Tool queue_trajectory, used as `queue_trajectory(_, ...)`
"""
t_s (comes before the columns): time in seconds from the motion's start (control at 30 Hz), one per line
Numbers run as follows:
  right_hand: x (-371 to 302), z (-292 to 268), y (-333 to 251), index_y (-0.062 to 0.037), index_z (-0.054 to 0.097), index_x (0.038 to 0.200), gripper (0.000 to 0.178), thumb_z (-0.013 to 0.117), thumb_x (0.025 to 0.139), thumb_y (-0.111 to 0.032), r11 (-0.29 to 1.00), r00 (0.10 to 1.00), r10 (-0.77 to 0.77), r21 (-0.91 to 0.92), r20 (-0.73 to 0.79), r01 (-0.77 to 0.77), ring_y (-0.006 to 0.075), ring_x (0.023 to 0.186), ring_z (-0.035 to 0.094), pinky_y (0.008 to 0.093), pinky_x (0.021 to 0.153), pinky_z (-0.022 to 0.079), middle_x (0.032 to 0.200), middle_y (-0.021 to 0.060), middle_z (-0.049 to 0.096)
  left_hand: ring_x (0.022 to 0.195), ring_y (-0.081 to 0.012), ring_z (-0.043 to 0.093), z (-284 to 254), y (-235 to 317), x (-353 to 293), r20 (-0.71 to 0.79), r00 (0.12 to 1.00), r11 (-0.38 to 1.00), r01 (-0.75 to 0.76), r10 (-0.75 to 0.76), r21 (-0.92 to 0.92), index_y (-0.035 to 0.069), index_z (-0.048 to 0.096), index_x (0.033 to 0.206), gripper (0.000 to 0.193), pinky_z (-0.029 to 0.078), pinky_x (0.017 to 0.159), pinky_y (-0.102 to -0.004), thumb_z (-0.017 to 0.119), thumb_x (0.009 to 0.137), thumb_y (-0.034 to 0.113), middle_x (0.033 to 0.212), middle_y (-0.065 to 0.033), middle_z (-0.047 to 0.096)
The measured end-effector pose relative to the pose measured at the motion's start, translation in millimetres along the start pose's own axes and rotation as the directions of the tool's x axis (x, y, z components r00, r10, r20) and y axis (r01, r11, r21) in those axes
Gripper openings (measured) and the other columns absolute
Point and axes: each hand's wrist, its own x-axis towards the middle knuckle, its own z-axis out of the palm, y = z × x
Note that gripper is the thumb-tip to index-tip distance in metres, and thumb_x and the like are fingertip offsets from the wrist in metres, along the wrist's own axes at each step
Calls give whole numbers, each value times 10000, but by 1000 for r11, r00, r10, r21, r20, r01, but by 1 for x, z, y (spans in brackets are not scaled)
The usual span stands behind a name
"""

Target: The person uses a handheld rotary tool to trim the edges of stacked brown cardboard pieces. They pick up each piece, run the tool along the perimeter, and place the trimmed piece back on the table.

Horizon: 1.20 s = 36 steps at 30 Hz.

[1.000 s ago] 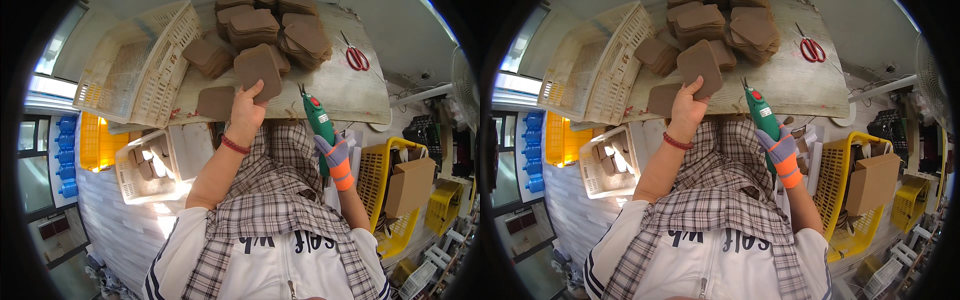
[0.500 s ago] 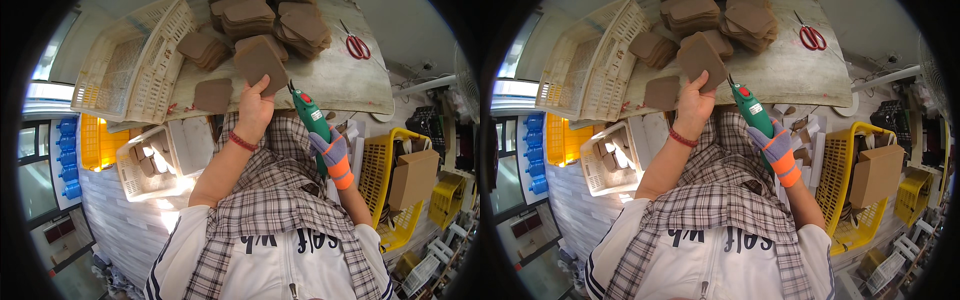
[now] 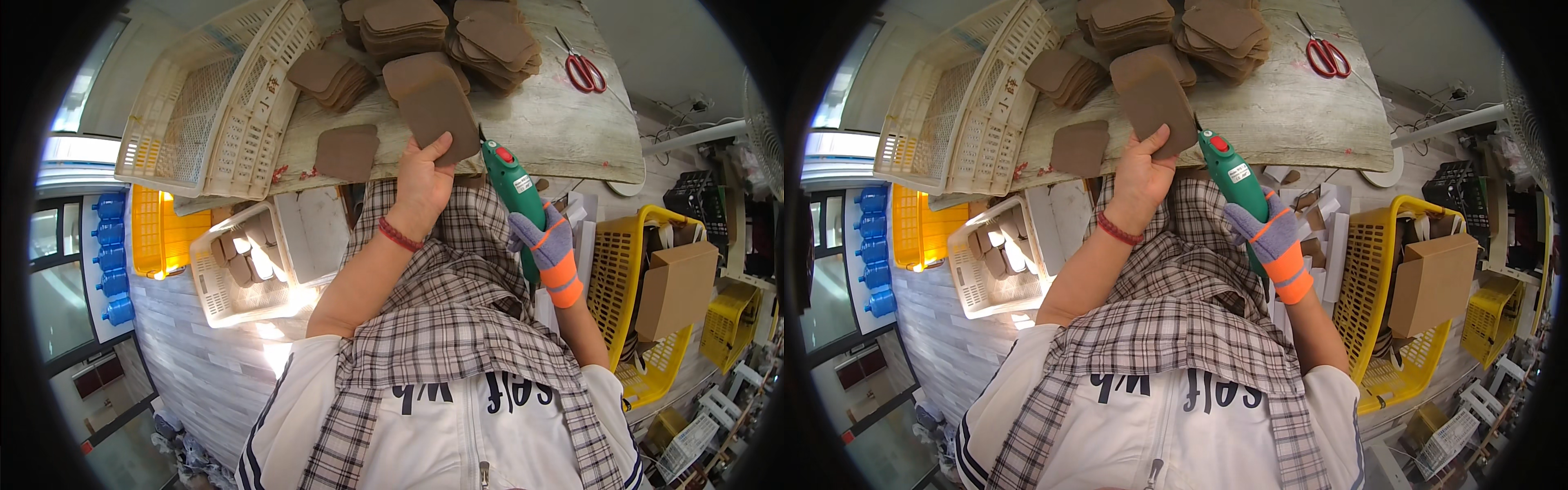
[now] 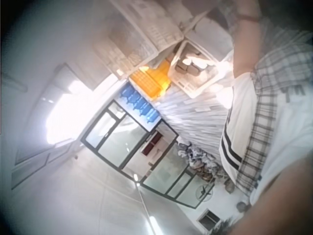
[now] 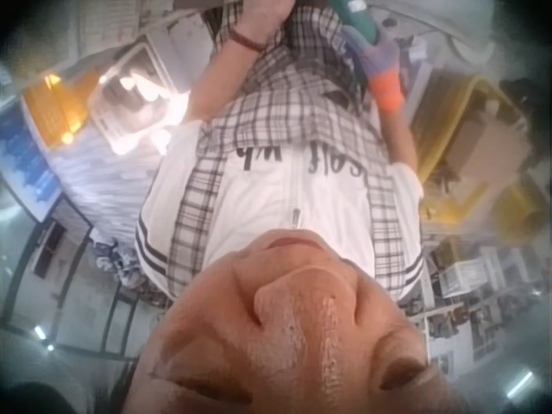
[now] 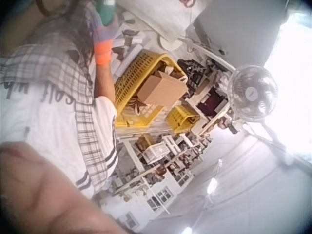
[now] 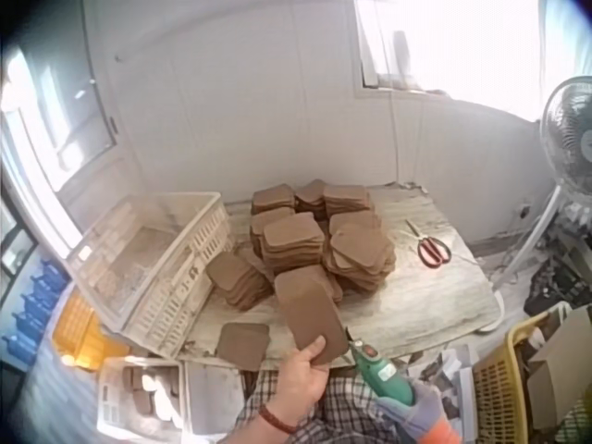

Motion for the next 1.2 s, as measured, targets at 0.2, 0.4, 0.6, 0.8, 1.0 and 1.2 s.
queue_trajectory(0.2, 0, -1, 3, 5, 541, 1020, 339, 721, 793, -172, 1000, 1000, -13, -29, -23, 13, 54, 525, 528, 196, 471, 428, 714, 19, 610, 1083, -240, 543, -6, -5, -7, 11, 1000, 991, -23, 22, 132, 4, 478, 1166, 338, 442, 972, -373, 558, 842, -54, 1167, -115, 555)
queue_trajectory(0.4, 2, -3, 6, 12, 536, 1049, 365, 720, 792, -171, 999, 999, -21, -37, -44, 20, 63, 548, 544, 203, 470, 442, 733, 29, 614, 1052, -232, 563, -9, -10, -14, 47, 999, 977, 10, -20, 212, 0, 496, 1145, 309, 455, 954, -362, 560, 846, -39, 1144, -116, 574)
queue_trajectory(0.6, 2, -1, -9, 35, 510, 1137, 438, 709, 801, -163, 1000, 999, -9, -10, -49, 8, 79, 563, 560, 210, 476, 462, 776, 45, 624, 998, -218, 595, -21, -18, -19, 50, 997, 964, 43, -58, 262, -1, 526, 1116, 282, 491, 903, -349, 557, 840, -52, 1101, -110, 604)
queue_trajectory(0.8, 4, -11, -2, 37, 500, 1168, 460, 702, 807, -164, 999, 998, -29, -19, -61, 27, 73, 559, 555, 203, 477, 458, 777, 43, 620, 982, -186, 602, -23, -13, -24, 45, 998, 922, 31, -53, 387, 0, 544, 1102, 282, 500, 877, -315, 575, 827, -55, 1088, -100, 617)
queue_trajectory(1.0, -2, -22, -6, 29, 516, 1139, 453, 719, 791, -178, 994, 1000, -2, -108, -9, 1, 70, 560, 548, 202, 494, 455, 752, 32, 604, 926, -141, 605, -33, 10, -16, 103, 991, 801, 3, -81, 599, -16, 567, 1129, 334, 485, 845, -269, 579, 799, -67, 1067, -86, 633)
queue_trajectory(1.2, -11, -33, -2, 13, 541, 1090, 456, 757, 758, -214, 974, 998, 37, -226, 56, -23, 66, 574, 541, 208, 514, 457, 715, 22, 599, 927, -126, 597, -33, 47, -10, 121, 973, 579, 16, -196, 815, -32, 547, 1188, 415, 476, 842, -256, 587, 777, -72, 1065, -78, 636)
